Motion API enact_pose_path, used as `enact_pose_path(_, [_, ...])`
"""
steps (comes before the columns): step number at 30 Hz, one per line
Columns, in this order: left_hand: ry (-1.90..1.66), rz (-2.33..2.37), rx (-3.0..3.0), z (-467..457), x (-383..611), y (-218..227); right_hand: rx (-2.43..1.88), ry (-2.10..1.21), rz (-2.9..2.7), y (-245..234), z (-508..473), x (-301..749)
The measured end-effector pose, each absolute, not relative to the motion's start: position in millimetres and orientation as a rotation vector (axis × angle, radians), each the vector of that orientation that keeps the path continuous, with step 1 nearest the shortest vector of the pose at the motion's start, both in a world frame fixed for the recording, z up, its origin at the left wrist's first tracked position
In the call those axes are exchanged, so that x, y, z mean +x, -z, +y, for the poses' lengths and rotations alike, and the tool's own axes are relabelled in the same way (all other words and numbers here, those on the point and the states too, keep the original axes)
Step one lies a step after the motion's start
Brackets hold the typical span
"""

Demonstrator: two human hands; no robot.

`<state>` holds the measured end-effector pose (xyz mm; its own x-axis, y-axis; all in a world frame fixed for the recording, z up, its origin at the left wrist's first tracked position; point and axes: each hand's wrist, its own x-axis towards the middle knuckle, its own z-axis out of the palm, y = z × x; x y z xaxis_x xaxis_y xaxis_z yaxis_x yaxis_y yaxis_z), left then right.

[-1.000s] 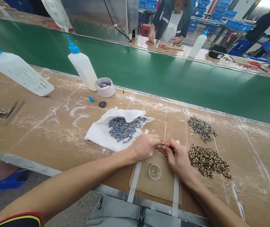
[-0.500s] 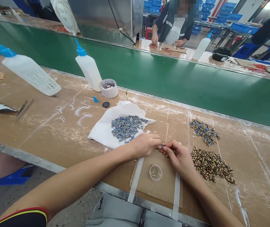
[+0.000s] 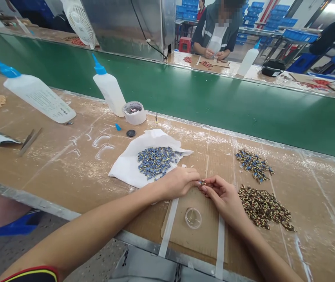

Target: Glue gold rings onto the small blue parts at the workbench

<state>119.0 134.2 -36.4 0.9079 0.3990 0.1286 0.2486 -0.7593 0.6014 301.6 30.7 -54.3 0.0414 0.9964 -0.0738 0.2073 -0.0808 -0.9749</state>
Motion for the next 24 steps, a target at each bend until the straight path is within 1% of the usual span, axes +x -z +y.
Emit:
enact_pose_path(10, [-0.33, 0.449, 2.493, 134.0, 118.4, 36.4, -1.443, -1.141, -1.29, 57.0, 28.8, 301.3])
enact_pose_path(19, [-0.367, 0.526, 2.582, 123.4, 125.8, 35.7, -1.504, -0.932, -1.479, 60.7, 28.9, 297.7])
enact_pose_path(24, [-0.353, 0.573, 2.601, 120.5, 126.9, 40.4, -1.51, -0.906, -1.472, 60.6, 28.6, 294.9])
